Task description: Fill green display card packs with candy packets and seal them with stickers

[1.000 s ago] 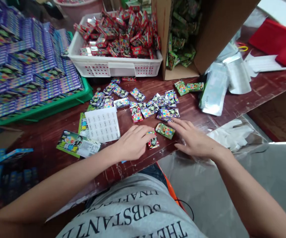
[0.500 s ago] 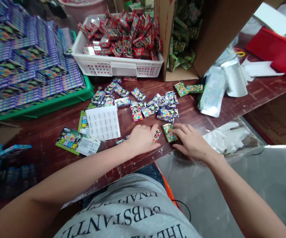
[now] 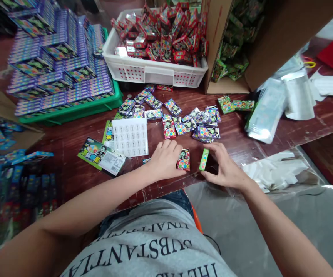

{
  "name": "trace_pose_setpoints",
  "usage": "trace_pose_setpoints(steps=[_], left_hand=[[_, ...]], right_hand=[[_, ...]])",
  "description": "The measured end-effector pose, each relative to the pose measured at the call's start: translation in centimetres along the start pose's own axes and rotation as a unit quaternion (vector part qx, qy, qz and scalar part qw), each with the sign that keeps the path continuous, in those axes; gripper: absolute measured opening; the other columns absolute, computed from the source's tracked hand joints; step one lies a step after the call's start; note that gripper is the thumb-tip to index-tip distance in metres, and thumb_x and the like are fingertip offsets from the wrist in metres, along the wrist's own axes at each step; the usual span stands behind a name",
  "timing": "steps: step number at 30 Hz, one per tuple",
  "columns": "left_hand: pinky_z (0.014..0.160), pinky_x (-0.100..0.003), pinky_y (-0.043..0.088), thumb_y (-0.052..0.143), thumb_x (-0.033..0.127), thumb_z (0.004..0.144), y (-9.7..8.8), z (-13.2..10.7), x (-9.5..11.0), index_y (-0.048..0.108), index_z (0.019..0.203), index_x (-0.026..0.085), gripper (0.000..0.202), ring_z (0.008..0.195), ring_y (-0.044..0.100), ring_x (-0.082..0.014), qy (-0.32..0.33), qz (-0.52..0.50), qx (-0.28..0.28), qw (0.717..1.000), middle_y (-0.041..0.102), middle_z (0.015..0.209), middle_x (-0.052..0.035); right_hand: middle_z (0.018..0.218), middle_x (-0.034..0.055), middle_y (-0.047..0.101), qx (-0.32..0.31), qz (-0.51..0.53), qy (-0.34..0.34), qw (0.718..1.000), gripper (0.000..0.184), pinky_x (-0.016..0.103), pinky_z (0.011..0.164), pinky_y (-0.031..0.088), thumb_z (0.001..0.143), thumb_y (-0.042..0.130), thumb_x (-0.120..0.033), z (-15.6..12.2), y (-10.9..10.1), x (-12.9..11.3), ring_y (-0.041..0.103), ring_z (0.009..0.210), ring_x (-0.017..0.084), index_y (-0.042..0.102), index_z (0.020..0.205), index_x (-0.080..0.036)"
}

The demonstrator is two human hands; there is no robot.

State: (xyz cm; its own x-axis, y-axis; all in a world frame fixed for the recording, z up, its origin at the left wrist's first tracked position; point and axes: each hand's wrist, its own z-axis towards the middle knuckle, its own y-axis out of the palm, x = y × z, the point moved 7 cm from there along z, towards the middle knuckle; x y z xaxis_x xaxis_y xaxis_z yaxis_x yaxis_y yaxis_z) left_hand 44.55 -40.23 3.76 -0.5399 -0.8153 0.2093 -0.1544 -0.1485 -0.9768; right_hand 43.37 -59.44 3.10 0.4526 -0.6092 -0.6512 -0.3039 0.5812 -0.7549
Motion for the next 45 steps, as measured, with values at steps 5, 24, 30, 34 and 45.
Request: trace_pose_setpoints(steps=[5, 24, 30, 34, 45], left_hand=[[0.097, -0.05, 0.04, 0.077, 0.079, 0.057, 0.0, -0.6, -0.4, 0.057, 0.119, 0.011, 0.094, 0.117, 0.05, -0.0381, -0.037, -0.029, 0.01, 0.999, 0.054, 0.133, -0.0205], [0.121, -0.048, 0.015, 0.056, 0.01, 0.083, -4.5, -17.7, -14.2, 0.043, 0.15, 0.032, 0.072, 0.148, 0.033, -0.0275, 0.03, 0.071, -0.17, 0.982, 0.049, 0.154, -0.0056], [0.109, -0.049, 0.033, 0.076, 0.043, 0.076, -4.0, -18.9, -10.4, 0.043, 0.148, 0.021, 0.082, 0.126, 0.049, -0.0358, -0.054, 0.019, -0.111, 0.992, 0.055, 0.136, -0.0152], [0.104, -0.047, 0.04, 0.076, 0.047, 0.077, -1.8, -20.0, -8.3, 0.039, 0.15, 0.02, 0.086, 0.122, 0.05, -0.0343, -0.122, -0.034, -0.093, 0.988, 0.05, 0.138, -0.016], [0.111, -0.051, 0.038, 0.08, 0.045, 0.074, -0.2, -20.2, -7.3, 0.031, 0.153, 0.021, 0.097, 0.128, 0.046, -0.0343, -0.203, -0.119, 0.001, 0.972, 0.048, 0.142, -0.0146]], right_hand=[[0.157, 0.019, 0.038, -0.017, -0.032, -0.043, 0.998, 0.066, 0.07, 0.12, 0.017, 0.086, 0.066, -0.031, -1.5, 1.4, 1.2, 0.029, 0.15, 0.037, 0.029, 0.141, -0.025], [0.17, 0.0086, 0.014, -0.175, -0.122, -0.248, 0.945, 0.108, 0.064, 0.124, 0.019, 0.078, 0.066, -0.076, 5.8, 8.0, -6.7, 0.019, 0.154, 0.04, 0.01, 0.161, -0.034], [0.166, 0.0157, 0.025, -0.156, -0.117, -0.252, 0.948, 0.115, 0.065, 0.124, 0.017, 0.08, 0.06, -0.079, 8.0, 10.6, -9.5, 0.028, 0.15, 0.041, 0.001, 0.163, -0.023], [0.151, 0.0143, 0.05, -0.184, -0.102, -0.262, 0.942, 0.087, 0.055, 0.116, 0.037, 0.093, 0.056, -0.061, 8.0, 12.1, -10.1, 0.048, 0.135, 0.035, 0.019, 0.161, -0.021], [0.146, 0.0086, 0.054, -0.12, -0.107, -0.209, 0.964, 0.082, 0.059, 0.106, 0.036, 0.088, 0.064, -0.055, 8.2, 11.8, -11.8, 0.048, 0.121, 0.038, 0.029, 0.158, -0.03]])
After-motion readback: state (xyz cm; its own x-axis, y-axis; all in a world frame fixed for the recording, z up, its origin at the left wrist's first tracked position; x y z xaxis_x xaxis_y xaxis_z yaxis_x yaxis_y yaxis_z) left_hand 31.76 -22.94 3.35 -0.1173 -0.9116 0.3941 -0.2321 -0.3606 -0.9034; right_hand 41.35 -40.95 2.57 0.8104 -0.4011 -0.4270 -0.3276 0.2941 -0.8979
